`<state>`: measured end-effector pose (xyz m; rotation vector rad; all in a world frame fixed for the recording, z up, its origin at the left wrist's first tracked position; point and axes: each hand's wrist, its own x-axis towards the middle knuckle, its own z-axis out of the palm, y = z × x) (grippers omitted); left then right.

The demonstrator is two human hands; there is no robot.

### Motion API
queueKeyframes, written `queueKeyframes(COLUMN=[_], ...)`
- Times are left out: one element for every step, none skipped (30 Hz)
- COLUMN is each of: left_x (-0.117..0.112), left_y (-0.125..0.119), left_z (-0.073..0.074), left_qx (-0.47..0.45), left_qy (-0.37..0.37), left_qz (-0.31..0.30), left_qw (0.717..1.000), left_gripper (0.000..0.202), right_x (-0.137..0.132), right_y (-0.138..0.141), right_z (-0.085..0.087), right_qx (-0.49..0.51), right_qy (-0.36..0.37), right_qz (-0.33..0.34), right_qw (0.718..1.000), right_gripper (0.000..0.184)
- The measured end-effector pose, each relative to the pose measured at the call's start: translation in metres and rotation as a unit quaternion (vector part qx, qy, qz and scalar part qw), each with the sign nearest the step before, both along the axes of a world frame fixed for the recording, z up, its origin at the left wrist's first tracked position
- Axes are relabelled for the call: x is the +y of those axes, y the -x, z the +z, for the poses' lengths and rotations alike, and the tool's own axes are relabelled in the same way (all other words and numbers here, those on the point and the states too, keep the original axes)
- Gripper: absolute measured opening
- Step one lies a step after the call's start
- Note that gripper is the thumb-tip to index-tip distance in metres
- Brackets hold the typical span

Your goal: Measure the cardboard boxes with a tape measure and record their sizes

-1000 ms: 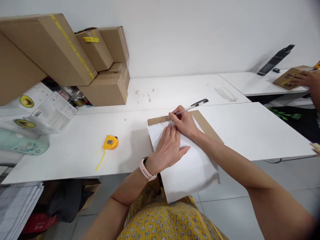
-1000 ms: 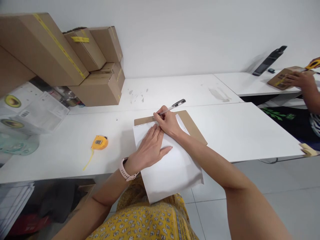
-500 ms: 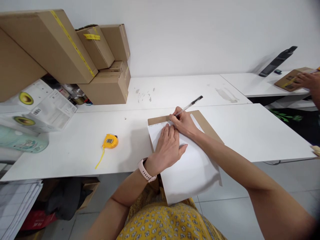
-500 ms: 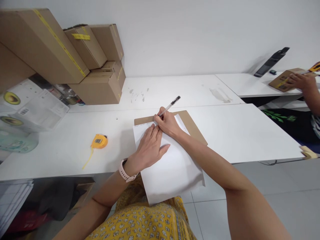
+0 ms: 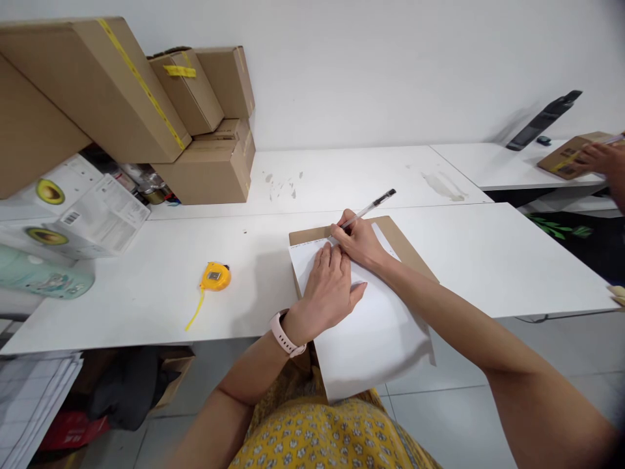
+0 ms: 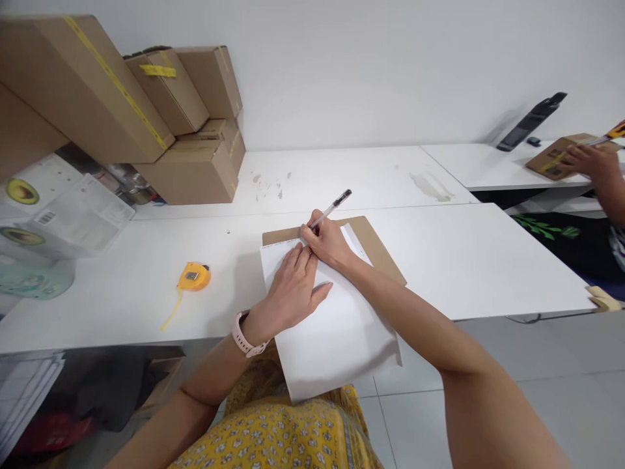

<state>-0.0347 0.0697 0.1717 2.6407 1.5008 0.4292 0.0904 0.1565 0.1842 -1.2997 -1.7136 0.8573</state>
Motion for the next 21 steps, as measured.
queueKeyframes(left_x=[-0.0001, -0.0003, -0.0005, -0.0007, -0.0008, -0.0009, -0.0009, -0.0009, -0.0008, -0.0007, -0.0006, -0.0006, -0.0005, -0.0005, -0.0005, -0.0005, -0.0005, -0.0005, -0.0005, -0.0004, -0.0004], left_y=[-0.0001, -0.0003, -0.0005, -0.0006, -0.0007, -0.0007, -0.0007, -0.0007, -0.0006, -0.0006, -0.0006, -0.0006, -0.0006, -0.0006, -0.0006, -0.0006, -0.0007, -0.0007, -0.0007, -0.0008, -0.0008], left_z=[0.0008, 0.0017, 0.0025, 0.0032, 0.0036, 0.0037, 0.0036, 0.0033, 0.0028, 0.0023, 0.0017, 0.0013, 0.0010, 0.0007, 0.0006, 0.0004, 0.0003, 0.0002, 0.0000, -0.0001, -0.0002], left_qx=[0.004, 0.008, 0.011, 0.014, 0.016, 0.016, 0.016, 0.016, 0.016, 0.016, 0.015, 0.015, 0.015, 0.015, 0.015, 0.016, 0.016, 0.015, 0.015, 0.015, 0.014], left_qy=[0.003, 0.005, 0.006, 0.006, 0.005, 0.003, 0.002, 0.000, -0.001, -0.002, -0.003, -0.004, -0.004, -0.005, -0.005, -0.006, -0.006, -0.007, -0.008, -0.008, -0.009], left_qz=[0.000, 0.001, 0.002, 0.002, 0.002, 0.002, 0.002, 0.001, 0.000, 0.000, 0.001, 0.001, 0.002, 0.002, 0.003, 0.002, 0.002, 0.002, 0.002, 0.002, 0.002], left_qw=[1.000, 1.000, 1.000, 1.000, 1.000, 1.000, 1.000, 1.000, 1.000, 1.000, 1.000, 1.000, 1.000, 1.000, 1.000, 1.000, 1.000, 1.000, 1.000, 1.000, 1.000], left_gripper=[0.068, 0.069, 0.069, 0.070, 0.070, 0.070, 0.069, 0.069, 0.069, 0.069, 0.069, 0.069, 0.069, 0.069, 0.069, 0.068, 0.068, 0.068, 0.068, 0.069, 0.069], right_x=[-0.0001, -0.0001, -0.0001, -0.0001, -0.0001, -0.0001, -0.0002, -0.0002, -0.0004, -0.0005, -0.0008, -0.0010, -0.0011, -0.0012, -0.0012, -0.0010, -0.0008, -0.0006, -0.0003, -0.0001, 0.0000], right_y=[0.0001, 0.0002, 0.0002, 0.0002, 0.0002, 0.0001, -0.0001, -0.0002, -0.0003, -0.0004, -0.0005, -0.0005, -0.0005, -0.0005, -0.0005, -0.0005, -0.0005, -0.0006, -0.0006, -0.0006, -0.0006], right_z=[0.0001, 0.0002, 0.0004, 0.0006, 0.0007, 0.0008, 0.0009, 0.0010, 0.0010, 0.0010, 0.0010, 0.0010, 0.0010, 0.0010, 0.0010, 0.0009, 0.0008, 0.0007, 0.0006, 0.0005, 0.0006], right_qx=[-0.001, -0.001, 0.000, 0.001, 0.003, 0.004, 0.005, 0.007, 0.009, 0.011, 0.014, 0.016, 0.018, 0.019, 0.018, 0.016, 0.014, 0.013, 0.013, 0.012, 0.011], right_qy=[-0.002, -0.002, 0.000, 0.003, 0.005, 0.005, 0.005, 0.005, 0.004, 0.004, 0.004, 0.004, 0.004, 0.003, 0.004, 0.005, 0.005, 0.006, 0.006, 0.006, 0.005], right_qz=[-0.002, -0.002, -0.003, -0.003, -0.003, -0.003, -0.004, -0.006, -0.008, -0.010, -0.013, -0.015, -0.017, -0.019, -0.020, -0.020, -0.020, -0.019, -0.018, -0.017, -0.016], right_qw=[1.000, 1.000, 1.000, 1.000, 1.000, 1.000, 1.000, 1.000, 1.000, 1.000, 1.000, 1.000, 1.000, 1.000, 1.000, 1.000, 1.000, 1.000, 1.000, 1.000, 1.000], right_gripper=[0.019, 0.019, 0.019, 0.019, 0.019, 0.018, 0.018, 0.018, 0.018, 0.017, 0.017, 0.017, 0.017, 0.017, 0.017, 0.018, 0.018, 0.018, 0.018, 0.018, 0.018])
